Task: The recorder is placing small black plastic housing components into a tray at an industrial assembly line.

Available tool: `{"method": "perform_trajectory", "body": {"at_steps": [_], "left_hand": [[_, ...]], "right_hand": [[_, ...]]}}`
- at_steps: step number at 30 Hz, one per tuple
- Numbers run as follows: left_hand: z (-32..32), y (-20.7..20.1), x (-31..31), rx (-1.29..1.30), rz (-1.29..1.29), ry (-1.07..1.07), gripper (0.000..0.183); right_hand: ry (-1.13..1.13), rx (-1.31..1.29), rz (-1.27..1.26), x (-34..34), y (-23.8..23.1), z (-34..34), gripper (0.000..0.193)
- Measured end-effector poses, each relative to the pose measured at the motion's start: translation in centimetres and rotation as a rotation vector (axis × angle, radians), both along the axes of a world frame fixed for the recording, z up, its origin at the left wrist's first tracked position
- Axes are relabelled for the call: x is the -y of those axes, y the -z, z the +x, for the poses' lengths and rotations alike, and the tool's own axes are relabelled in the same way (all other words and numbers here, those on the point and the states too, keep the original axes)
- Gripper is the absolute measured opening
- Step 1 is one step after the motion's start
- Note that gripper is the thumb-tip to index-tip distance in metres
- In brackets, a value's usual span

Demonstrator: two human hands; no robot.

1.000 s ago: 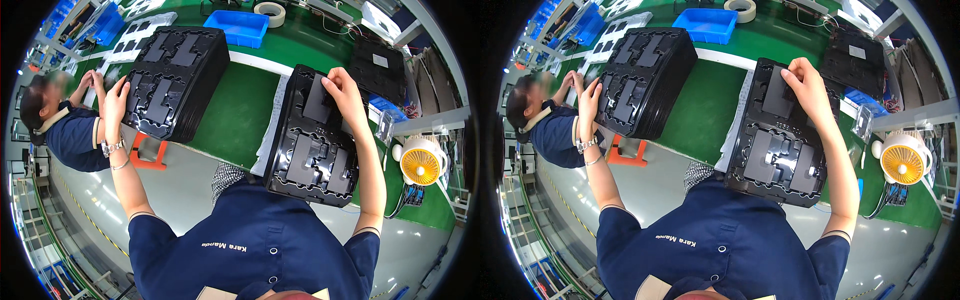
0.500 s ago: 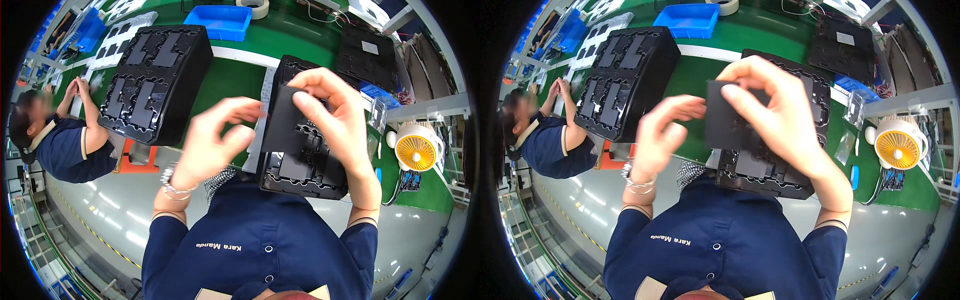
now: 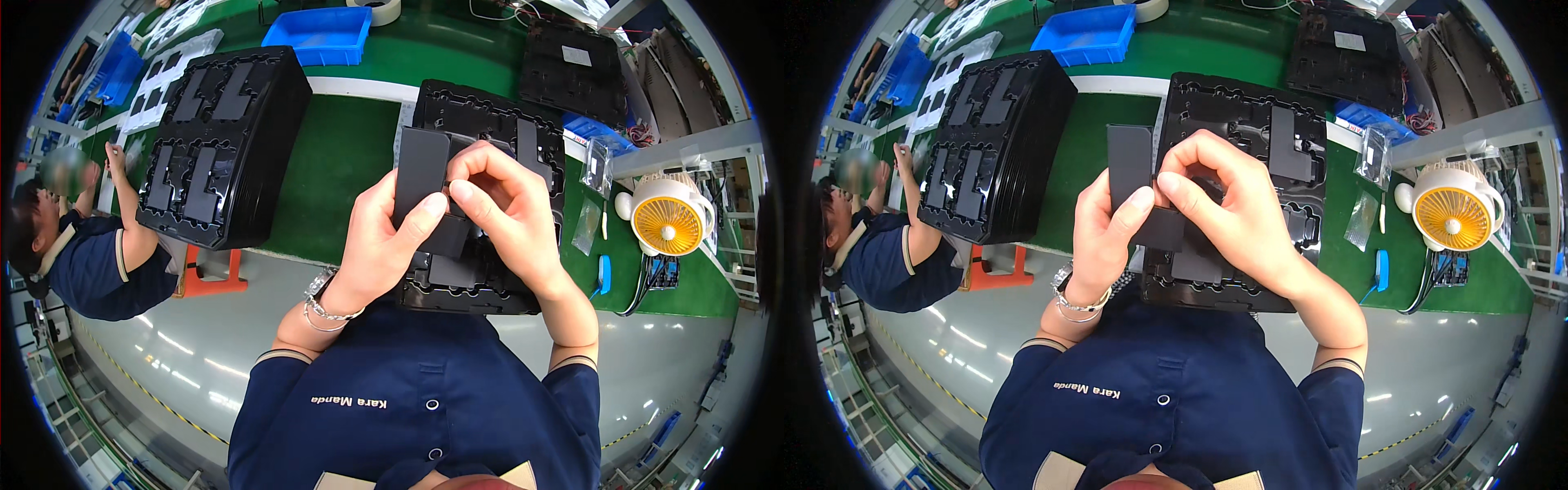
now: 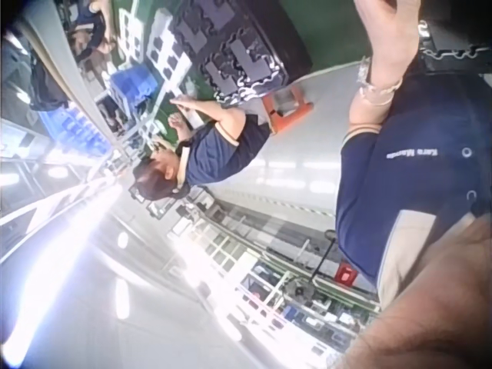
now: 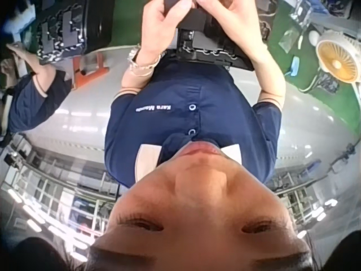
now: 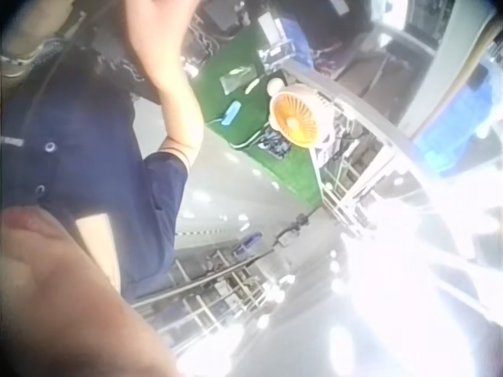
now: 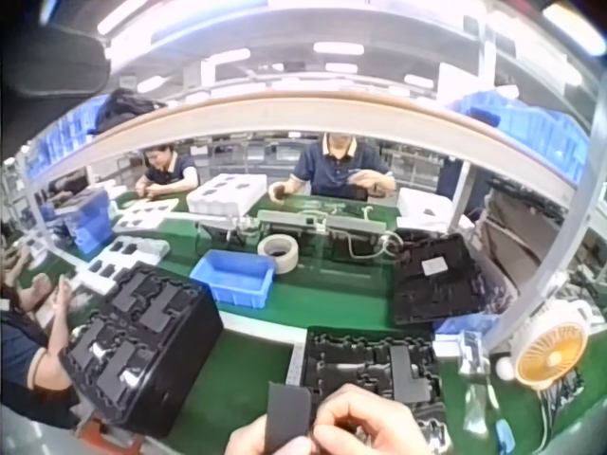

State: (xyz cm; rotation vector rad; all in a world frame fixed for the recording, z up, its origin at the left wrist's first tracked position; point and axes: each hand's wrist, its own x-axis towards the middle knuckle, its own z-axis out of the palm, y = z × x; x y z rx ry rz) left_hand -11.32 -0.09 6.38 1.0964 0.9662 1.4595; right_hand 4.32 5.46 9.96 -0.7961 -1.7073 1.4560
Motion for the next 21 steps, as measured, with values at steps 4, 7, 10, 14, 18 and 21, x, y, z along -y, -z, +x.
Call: {"method": "perform_trajectory", "body": {"at_steps": [4, 7, 10, 14, 18, 21], "left_hand": [[0.1, 0.3, -0.1, -0.036, 0.037, -0.021, 0.019], [0.3, 0.2, -0.1, -0.038, 0.013, -0.022, 0.018], [0.4, 0.2, -0.1, -0.05, -0.023, -0.017, 0.019], [0.9, 0.0, -0.6, -0.286, 0.112, -0.111, 0.022], [0.7, 0.0, -0.8, -0.512, 0.206, -0.19, 0.024], [0.8, -0.4, -0.6, -0.364, 0.141, -0.159, 0.024]], "right_hand": [[0.016, -0.024, 0.037, 0.1, 0.5, 0.0, 0.014], [0.044, -0.014, 0.084, 0.2, 0.7, 0.1, 0.012], [0.081, 0.032, 0.245, 0.0, 0.8, 0.3, 0.01], [0.155, 0.114, 0.541, 0.0, 0.9, 0.4, 0.009], [0.135, 0.117, 0.511, -0.1, 1.2, 0.6, 0.009], [0.074, -0.042, 0.124, 0.2, 1.1, 0.5, 0.01]]}}
